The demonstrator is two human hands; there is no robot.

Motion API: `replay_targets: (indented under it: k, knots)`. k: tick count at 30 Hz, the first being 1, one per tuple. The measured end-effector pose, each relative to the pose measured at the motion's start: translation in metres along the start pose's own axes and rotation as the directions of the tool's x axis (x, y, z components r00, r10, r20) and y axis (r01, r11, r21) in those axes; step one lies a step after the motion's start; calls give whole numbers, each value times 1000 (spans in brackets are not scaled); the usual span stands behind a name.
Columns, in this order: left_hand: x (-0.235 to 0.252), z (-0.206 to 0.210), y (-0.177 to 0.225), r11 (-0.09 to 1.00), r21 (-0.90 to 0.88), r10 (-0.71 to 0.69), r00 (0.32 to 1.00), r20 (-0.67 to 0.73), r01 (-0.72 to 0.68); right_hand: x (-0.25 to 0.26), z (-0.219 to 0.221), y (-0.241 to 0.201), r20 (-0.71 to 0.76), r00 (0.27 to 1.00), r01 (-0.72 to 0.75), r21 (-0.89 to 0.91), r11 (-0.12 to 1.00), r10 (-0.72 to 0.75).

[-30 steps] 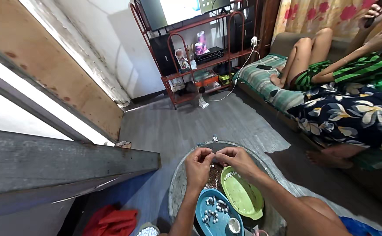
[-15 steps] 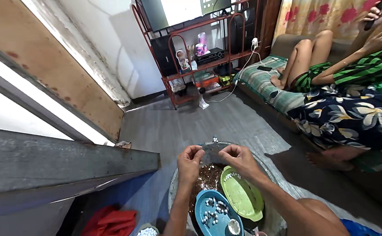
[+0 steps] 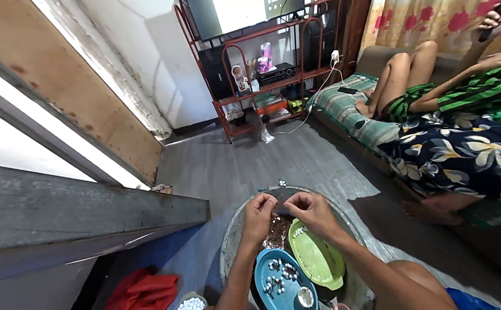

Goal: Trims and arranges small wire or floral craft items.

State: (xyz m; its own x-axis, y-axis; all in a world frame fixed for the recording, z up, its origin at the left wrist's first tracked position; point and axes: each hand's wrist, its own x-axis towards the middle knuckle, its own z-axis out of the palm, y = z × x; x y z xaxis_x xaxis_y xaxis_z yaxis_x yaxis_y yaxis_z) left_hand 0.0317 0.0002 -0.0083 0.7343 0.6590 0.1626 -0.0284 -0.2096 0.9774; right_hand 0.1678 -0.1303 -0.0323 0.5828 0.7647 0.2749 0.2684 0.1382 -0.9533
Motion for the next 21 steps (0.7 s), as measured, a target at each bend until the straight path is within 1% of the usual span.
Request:
replay_targets:
  k: [3, 6, 8, 10, 13, 16, 19, 21]
  knots:
    - [0, 3, 0, 998, -55, 21, 998, -52, -24, -1, 3, -1, -9, 999, 39, -7, 999, -39]
    - [1, 5, 4, 966, -259, -50, 992, -112, 19, -1, 4, -1, -33, 999, 43, -13, 999, -43]
    - [6, -2, 4, 936, -349, -102, 982, -157, 41, 0, 3, -1, -57, 998, 17, -11, 1000, -17]
    - [7, -7, 4, 941, -330, -117, 985, -126, 69, 1, 1, 1, -54, 998, -20, 40, 999, 22]
    - [1, 3, 5, 973, -207, -101, 995, 3, 99, 2, 2, 3, -53, 998, -23, 58, 998, 26]
    - [-3, 10, 0, 985, -160, -64, 998, 22, 67, 1, 4, 2, -58, 997, -38, 66, 997, 42]
    - [-2, 4, 3, 985, -151, -78, 994, 74, 88, 0, 4, 2, -46, 998, -35, 65, 997, 38]
    - [-1, -2, 4, 991, -106, -67, 993, 100, 78, 0, 3, 4, -41, 999, -22, 41, 999, 23]
